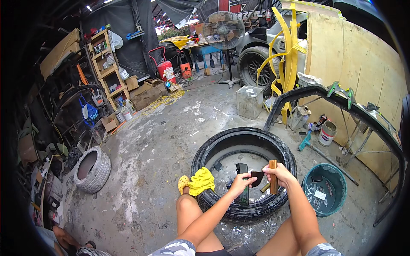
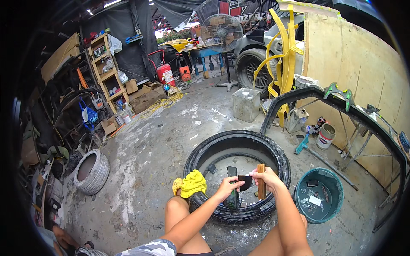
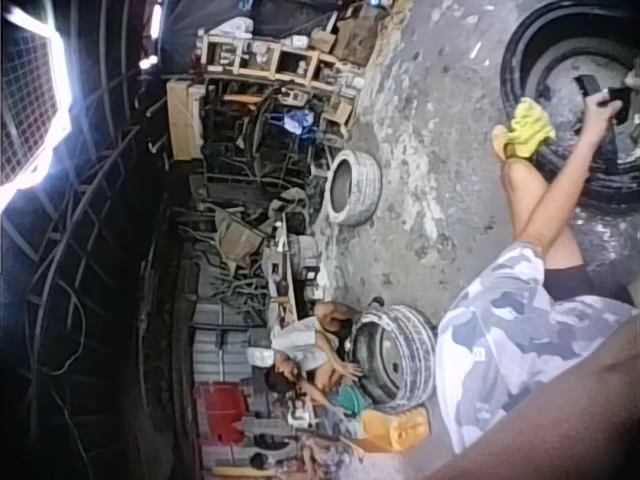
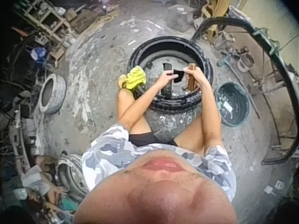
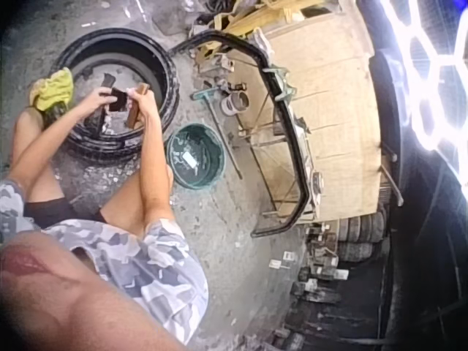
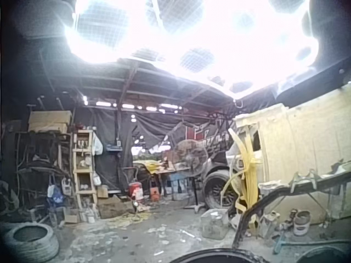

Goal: Repair a tire inner tube by identifying the leak, sanding the area, and applying a patch.

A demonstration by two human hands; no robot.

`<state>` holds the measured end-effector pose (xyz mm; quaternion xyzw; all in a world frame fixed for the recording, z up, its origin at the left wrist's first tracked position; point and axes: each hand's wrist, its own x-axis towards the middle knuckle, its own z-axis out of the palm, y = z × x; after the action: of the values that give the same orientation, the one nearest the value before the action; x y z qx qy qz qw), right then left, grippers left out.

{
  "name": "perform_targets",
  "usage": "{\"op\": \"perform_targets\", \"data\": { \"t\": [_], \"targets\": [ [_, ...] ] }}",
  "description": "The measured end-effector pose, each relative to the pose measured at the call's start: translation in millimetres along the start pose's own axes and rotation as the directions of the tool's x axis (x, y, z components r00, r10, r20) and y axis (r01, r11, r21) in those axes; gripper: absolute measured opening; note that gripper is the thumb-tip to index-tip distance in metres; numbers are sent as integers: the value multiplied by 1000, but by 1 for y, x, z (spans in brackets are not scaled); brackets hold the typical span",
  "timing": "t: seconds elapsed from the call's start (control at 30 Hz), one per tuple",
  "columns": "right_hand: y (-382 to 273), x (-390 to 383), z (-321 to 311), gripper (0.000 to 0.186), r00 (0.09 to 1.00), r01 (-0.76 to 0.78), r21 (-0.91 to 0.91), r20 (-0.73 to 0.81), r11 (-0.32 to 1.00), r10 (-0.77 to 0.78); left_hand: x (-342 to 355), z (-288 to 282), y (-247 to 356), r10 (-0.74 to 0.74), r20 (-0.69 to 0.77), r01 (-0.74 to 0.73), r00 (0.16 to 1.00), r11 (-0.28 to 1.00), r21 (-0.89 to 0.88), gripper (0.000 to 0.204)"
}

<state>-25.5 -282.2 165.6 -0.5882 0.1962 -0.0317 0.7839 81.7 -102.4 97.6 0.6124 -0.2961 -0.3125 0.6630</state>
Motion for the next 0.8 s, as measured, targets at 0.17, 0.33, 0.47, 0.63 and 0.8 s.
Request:
{"op": "perform_targets", "data": {
  "t": [0.17, 0.33, 0.47, 0.63, 0.8],
  "targets": [
    [4, 3, 7, 35, 997, 9, 55, -80, 998, -5, 2, -9, -2, 7, -78, -5, 997, 999, 32, 22],
    [18, 13, 3, 48, 984, 48, 1, -174, 999, -47, 0, -7, 1, -46, -99, 40, 994, 997, -69, 21],
    [35, 23, 4, 48, 956, 85, -257, -250, 963, -152, 0, -8, -1, -57, -107, 49, 993, 996, -75, 21],
    [42, 27, 3, 52, 974, 68, -466, -159, 882, -160, 1, -12, -3, -62, -128, 47, 990, 992, -113, 22],
    [43, 27, 6, 46, 974, 86, -456, -147, 886, -170, 3, -13, -2, -78, -128, 58, 989, 987, -153, 24]
  ]
}}
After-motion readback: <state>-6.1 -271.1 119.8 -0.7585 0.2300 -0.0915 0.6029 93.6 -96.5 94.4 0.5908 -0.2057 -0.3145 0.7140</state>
